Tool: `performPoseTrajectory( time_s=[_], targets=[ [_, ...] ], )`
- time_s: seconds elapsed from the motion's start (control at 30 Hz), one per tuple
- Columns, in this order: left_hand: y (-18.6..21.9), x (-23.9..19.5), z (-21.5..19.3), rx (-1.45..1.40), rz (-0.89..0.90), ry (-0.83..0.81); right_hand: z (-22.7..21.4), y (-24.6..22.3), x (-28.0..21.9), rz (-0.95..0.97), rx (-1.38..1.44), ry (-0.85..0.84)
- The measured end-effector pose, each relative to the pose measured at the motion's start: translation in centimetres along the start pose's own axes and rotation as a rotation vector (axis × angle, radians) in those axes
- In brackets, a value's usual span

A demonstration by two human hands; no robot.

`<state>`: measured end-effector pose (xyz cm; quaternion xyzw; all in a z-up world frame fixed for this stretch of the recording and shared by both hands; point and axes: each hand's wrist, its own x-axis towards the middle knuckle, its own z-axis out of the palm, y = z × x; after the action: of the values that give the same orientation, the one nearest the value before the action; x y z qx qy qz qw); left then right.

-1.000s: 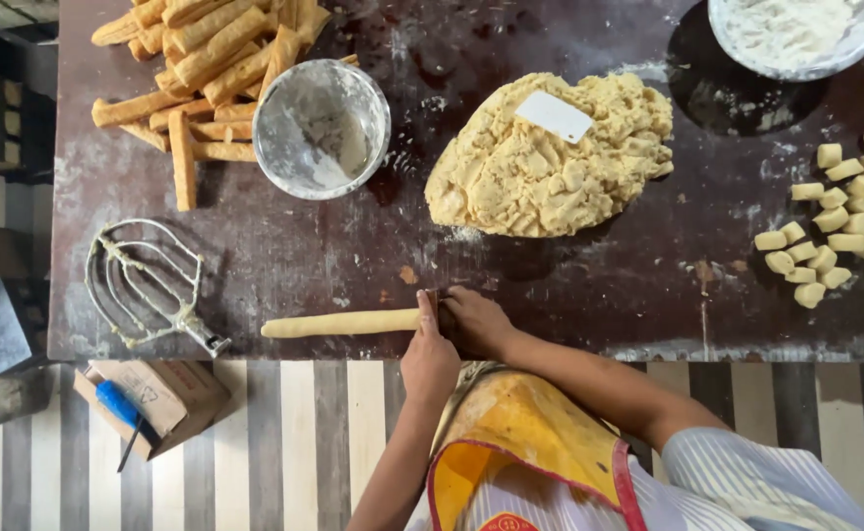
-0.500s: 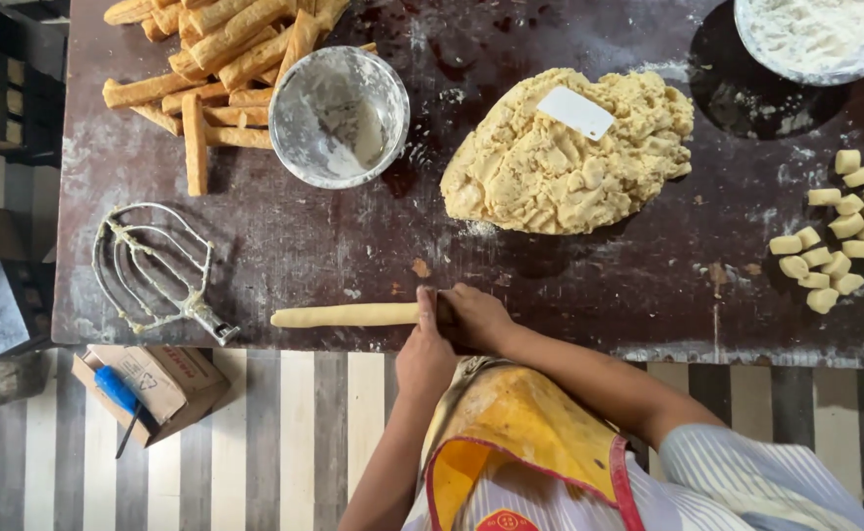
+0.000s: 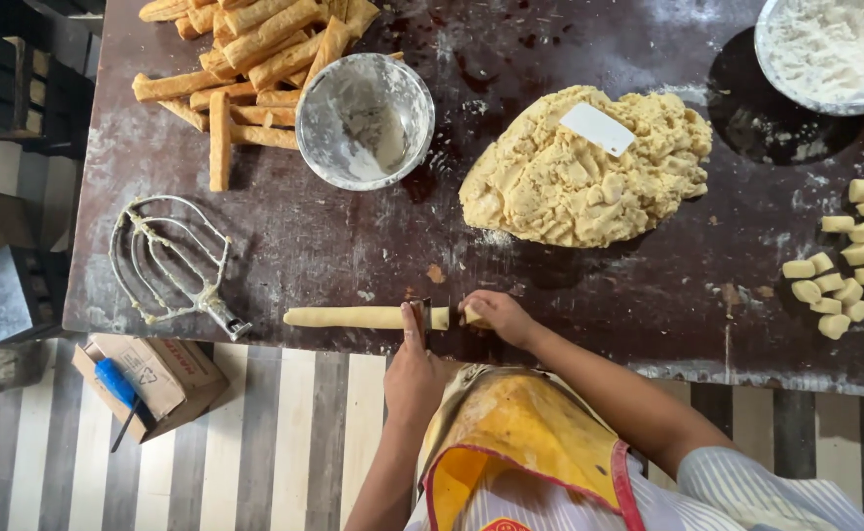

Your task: The person rolls a rope of dough on a floured wooden table and cuts it into small pieces using a bench scraper. They then take the cut dough pieces one at a time, press them flat by hand into round discs, and place the flattened discs aside while another worker trays them.

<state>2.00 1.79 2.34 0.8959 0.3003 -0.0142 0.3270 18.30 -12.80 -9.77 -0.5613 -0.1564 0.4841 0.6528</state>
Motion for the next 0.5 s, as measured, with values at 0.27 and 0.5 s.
performPoseTrajectory(
  time_s=[0.27, 0.5],
  targets=[
    [1.1, 3.9, 1.5, 0.074, -0.047, -0.125, 7.2, -6.6, 0.6, -0.055, -1.259, 0.137],
    [-2.9, 6.6, 6.6, -0.093, -0.02, -0.036, 1.5, 0.6, 0.2, -0.225, -1.165, 0.414]
  ],
)
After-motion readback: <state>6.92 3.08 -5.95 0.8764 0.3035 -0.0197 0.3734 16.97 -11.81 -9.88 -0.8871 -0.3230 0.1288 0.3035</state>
